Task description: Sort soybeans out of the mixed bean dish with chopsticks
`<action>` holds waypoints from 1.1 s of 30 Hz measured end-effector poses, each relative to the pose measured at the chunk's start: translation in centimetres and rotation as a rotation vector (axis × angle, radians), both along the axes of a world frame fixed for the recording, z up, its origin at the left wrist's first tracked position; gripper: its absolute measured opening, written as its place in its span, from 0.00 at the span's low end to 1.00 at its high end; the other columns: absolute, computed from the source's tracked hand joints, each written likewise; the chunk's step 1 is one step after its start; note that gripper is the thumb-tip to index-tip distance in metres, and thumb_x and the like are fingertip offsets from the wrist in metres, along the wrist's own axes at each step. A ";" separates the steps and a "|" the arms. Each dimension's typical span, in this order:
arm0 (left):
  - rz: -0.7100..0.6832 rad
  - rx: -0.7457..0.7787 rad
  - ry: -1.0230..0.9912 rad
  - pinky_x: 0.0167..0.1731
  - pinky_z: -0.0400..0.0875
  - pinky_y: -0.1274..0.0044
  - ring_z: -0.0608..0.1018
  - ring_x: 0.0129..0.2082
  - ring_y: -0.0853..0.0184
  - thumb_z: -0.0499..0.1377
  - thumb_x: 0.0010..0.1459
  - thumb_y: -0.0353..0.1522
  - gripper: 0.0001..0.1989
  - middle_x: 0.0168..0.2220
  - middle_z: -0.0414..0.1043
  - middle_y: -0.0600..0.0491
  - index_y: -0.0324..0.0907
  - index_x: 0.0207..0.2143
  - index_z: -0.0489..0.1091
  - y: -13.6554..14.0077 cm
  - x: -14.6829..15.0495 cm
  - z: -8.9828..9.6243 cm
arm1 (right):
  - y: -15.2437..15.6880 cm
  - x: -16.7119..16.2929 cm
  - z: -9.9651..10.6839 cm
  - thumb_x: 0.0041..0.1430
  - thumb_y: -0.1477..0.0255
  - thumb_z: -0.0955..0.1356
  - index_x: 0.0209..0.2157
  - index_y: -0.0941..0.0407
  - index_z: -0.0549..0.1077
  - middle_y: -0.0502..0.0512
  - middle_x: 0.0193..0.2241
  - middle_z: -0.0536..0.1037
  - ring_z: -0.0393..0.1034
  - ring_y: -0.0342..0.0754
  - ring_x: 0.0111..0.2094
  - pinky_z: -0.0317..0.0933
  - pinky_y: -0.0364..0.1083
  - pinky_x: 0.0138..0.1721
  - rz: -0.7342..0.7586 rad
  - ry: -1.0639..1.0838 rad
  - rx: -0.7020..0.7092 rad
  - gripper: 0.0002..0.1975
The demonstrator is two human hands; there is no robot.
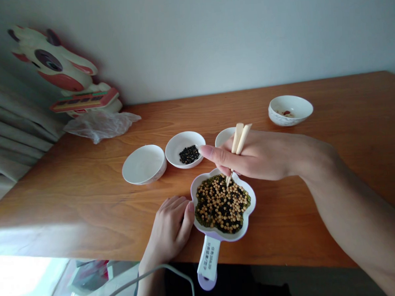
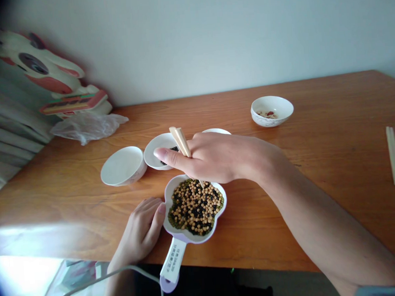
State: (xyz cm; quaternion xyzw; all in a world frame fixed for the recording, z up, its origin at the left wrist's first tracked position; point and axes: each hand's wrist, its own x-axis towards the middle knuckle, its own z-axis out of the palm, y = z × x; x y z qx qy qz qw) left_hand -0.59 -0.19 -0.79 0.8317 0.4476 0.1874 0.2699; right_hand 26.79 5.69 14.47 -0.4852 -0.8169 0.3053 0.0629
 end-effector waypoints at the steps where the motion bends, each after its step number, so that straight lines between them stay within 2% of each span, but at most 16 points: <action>1: 0.001 0.002 -0.002 0.38 0.59 0.70 0.67 0.32 0.64 0.45 0.77 0.36 0.19 0.30 0.67 0.53 0.43 0.29 0.58 0.0 0.0 0.0 | 0.0 0.0 0.0 0.71 0.42 0.51 0.29 0.54 0.75 0.53 0.24 0.76 0.68 0.48 0.25 0.54 0.47 0.32 -0.001 -0.005 -0.002 0.38; 12: -0.005 0.002 -0.005 0.38 0.59 0.70 0.66 0.32 0.64 0.46 0.77 0.35 0.19 0.30 0.66 0.53 0.43 0.29 0.58 0.0 0.0 0.0 | 0.1 0.2 -0.1 0.70 0.40 0.49 0.27 0.54 0.74 0.51 0.22 0.73 0.65 0.45 0.23 0.52 0.48 0.32 -0.013 0.003 -0.045 0.40; 21: -0.005 0.005 -0.005 0.37 0.58 0.70 0.66 0.31 0.64 0.46 0.77 0.35 0.19 0.29 0.66 0.54 0.43 0.29 0.58 0.1 0.1 -0.1 | 0.3 0.0 -0.3 0.72 0.42 0.49 0.27 0.55 0.74 0.51 0.23 0.74 0.65 0.45 0.24 0.52 0.49 0.32 0.009 0.013 -0.025 0.39; 33: -0.003 0.003 0.002 0.37 0.59 0.70 0.67 0.32 0.64 0.46 0.77 0.36 0.19 0.30 0.67 0.53 0.44 0.29 0.58 0.0 -0.1 -0.2 | 0.5 0.2 -0.7 0.70 0.40 0.49 0.28 0.55 0.76 0.53 0.25 0.76 0.66 0.46 0.26 0.53 0.49 0.33 0.003 0.014 -0.018 0.41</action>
